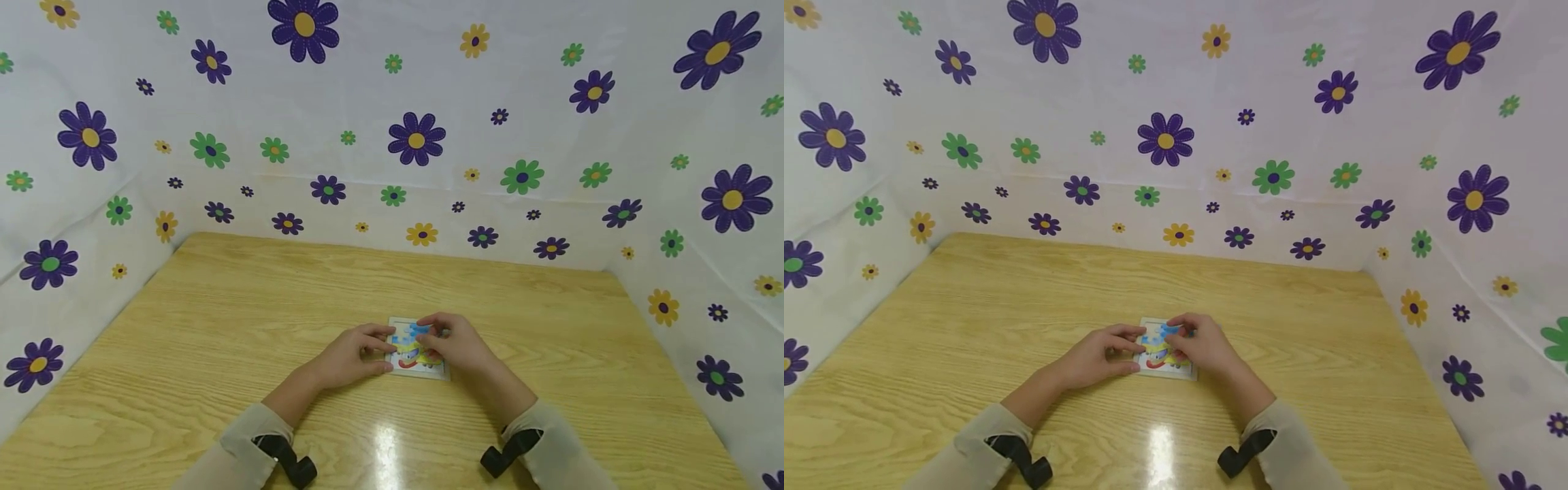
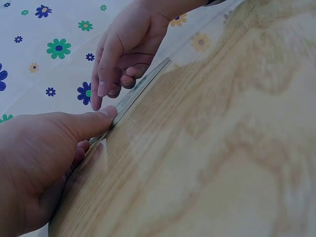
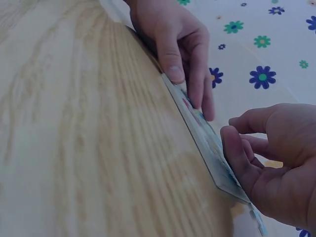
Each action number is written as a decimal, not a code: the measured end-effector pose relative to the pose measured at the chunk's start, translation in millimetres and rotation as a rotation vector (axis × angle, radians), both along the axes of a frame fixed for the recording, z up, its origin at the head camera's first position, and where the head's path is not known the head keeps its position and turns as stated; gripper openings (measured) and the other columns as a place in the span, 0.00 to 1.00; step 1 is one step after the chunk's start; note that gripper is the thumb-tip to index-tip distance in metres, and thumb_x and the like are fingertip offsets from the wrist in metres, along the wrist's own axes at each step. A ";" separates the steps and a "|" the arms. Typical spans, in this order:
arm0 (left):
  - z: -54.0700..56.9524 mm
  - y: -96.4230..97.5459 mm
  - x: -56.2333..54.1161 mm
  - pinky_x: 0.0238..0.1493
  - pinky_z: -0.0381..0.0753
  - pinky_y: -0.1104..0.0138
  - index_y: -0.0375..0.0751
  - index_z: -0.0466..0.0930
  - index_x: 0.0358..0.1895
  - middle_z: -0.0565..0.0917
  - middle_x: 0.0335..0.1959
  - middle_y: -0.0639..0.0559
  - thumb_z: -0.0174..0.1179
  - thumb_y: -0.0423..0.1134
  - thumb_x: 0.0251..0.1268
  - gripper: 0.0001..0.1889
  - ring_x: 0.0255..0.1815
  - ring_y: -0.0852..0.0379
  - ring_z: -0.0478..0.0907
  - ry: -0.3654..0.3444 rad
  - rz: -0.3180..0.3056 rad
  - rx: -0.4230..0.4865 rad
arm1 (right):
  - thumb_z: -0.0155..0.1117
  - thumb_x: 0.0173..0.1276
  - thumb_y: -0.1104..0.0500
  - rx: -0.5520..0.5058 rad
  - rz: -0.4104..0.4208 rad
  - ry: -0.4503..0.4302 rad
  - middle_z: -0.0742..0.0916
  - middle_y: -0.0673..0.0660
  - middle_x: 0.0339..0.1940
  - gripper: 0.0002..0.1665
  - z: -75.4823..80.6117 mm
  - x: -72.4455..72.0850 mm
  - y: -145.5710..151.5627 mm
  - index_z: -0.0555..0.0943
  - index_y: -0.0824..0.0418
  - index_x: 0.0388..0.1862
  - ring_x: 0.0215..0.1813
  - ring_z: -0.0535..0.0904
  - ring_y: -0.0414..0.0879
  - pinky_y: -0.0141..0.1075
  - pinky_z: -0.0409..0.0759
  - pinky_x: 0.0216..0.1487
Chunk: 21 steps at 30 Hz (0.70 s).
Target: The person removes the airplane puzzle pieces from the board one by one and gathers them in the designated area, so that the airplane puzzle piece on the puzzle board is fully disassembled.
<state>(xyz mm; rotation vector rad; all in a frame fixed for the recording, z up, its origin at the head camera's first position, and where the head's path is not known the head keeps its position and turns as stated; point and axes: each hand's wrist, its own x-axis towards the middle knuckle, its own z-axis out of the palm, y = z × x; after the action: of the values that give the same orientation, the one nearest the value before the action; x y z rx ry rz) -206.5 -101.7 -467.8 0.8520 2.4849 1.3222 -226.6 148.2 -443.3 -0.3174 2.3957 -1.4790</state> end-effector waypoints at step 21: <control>-3.5 -1.0 -2.0 0.68 0.73 0.53 0.42 0.86 0.56 0.74 0.71 0.48 0.68 0.44 0.65 0.18 0.73 0.44 0.68 0.010 -0.008 0.008 | 0.66 0.71 0.54 0.336 0.069 0.206 0.76 0.50 0.25 0.19 -5.8 1.8 -17.6 0.82 0.51 0.60 0.21 0.66 0.41 0.30 0.63 0.23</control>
<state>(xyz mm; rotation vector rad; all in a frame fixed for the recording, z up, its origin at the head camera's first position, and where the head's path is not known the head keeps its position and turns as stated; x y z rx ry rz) -208.5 -102.7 -471.3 0.8716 2.4824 1.3293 -224.9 130.6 -449.1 -0.4857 2.7087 -1.0329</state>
